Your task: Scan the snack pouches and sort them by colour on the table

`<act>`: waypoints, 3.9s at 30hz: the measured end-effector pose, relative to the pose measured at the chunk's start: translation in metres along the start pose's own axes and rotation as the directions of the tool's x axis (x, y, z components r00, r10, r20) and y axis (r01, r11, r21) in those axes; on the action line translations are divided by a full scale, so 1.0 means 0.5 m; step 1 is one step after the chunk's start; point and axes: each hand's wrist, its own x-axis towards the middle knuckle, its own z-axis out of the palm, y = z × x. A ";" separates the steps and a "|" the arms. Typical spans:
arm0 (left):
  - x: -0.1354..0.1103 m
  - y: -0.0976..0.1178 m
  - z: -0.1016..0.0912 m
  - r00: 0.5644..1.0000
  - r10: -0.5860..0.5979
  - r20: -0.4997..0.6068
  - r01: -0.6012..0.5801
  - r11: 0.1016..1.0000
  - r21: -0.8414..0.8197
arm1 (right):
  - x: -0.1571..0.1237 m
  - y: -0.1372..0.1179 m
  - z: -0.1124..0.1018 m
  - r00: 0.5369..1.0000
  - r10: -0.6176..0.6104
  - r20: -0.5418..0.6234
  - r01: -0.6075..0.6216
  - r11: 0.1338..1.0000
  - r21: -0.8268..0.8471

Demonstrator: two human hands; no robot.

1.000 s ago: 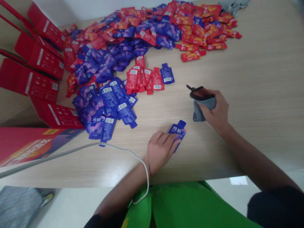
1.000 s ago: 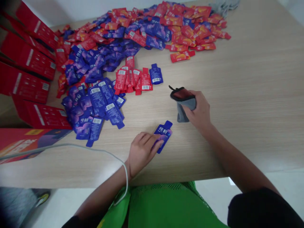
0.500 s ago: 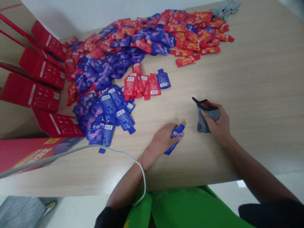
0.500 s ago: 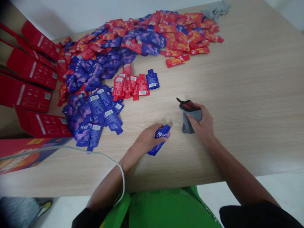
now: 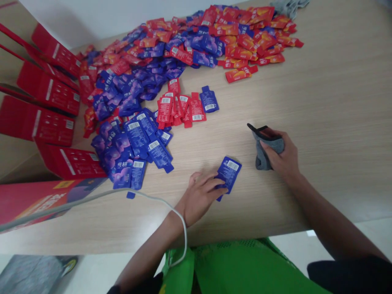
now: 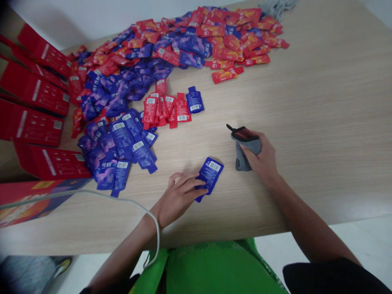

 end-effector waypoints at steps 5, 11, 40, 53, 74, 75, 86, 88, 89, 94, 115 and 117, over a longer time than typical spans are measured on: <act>-0.058 0.027 0.054 0.998 -0.019 -0.056 0.025 0.994 0.109 | 0.012 0.000 -0.007 0.995 -0.084 0.055 0.088 0.994 -0.060; -0.094 0.050 0.089 0.980 0.075 -0.185 -0.057 0.993 0.104 | -0.015 -0.083 -0.026 0.941 -0.299 0.158 0.316 0.944 -0.095; -0.098 0.062 0.118 0.965 0.022 -0.260 -0.014 0.999 0.033 | -0.106 -0.145 0.091 0.350 -0.663 0.662 0.824 0.554 0.119; -0.094 0.065 0.112 0.967 0.030 -0.255 -0.022 0.999 0.036 | 0.050 -0.169 0.053 0.724 -0.572 0.386 0.653 0.749 -0.113; -0.091 0.064 0.109 0.963 0.018 -0.268 -0.012 1.000 0.024 | 0.021 -0.177 0.056 0.637 -0.641 0.428 0.725 0.686 -0.051; -0.091 0.065 0.109 0.962 0.009 -0.273 -0.004 1.000 0.017 | -0.014 -0.183 0.052 0.564 -0.680 0.468 0.759 0.650 0.031; -0.079 0.061 0.094 0.956 0.013 -0.294 -0.011 1.000 0.007 | 0.032 -0.105 0.113 0.479 -0.611 0.630 0.813 0.580 -0.056; -0.069 0.062 0.083 0.956 0.001 -0.293 0.005 1.000 0.018 | 0.091 -0.096 0.103 0.578 -0.576 0.578 0.778 0.603 -0.176; -0.062 0.064 0.078 0.958 -0.014 -0.286 0.021 1.000 0.021 | 0.110 -0.092 0.094 0.635 -0.561 0.531 0.743 0.631 -0.223; -0.008 0.078 0.062 0.955 -0.191 -0.226 0.214 0.974 0.081 | 0.107 -0.053 0.044 0.850 -0.460 0.258 0.517 0.820 -0.244; 0.048 0.014 0.012 0.808 -0.567 -0.160 0.439 0.761 -0.477 | 0.041 0.012 0.014 0.995 -0.004 0.095 0.010 0.998 -0.063; 0.044 -0.023 0.007 0.753 -0.626 -0.204 0.367 0.656 -0.660 | 0.042 0.012 0.012 0.994 0.026 0.109 -0.020 0.998 -0.055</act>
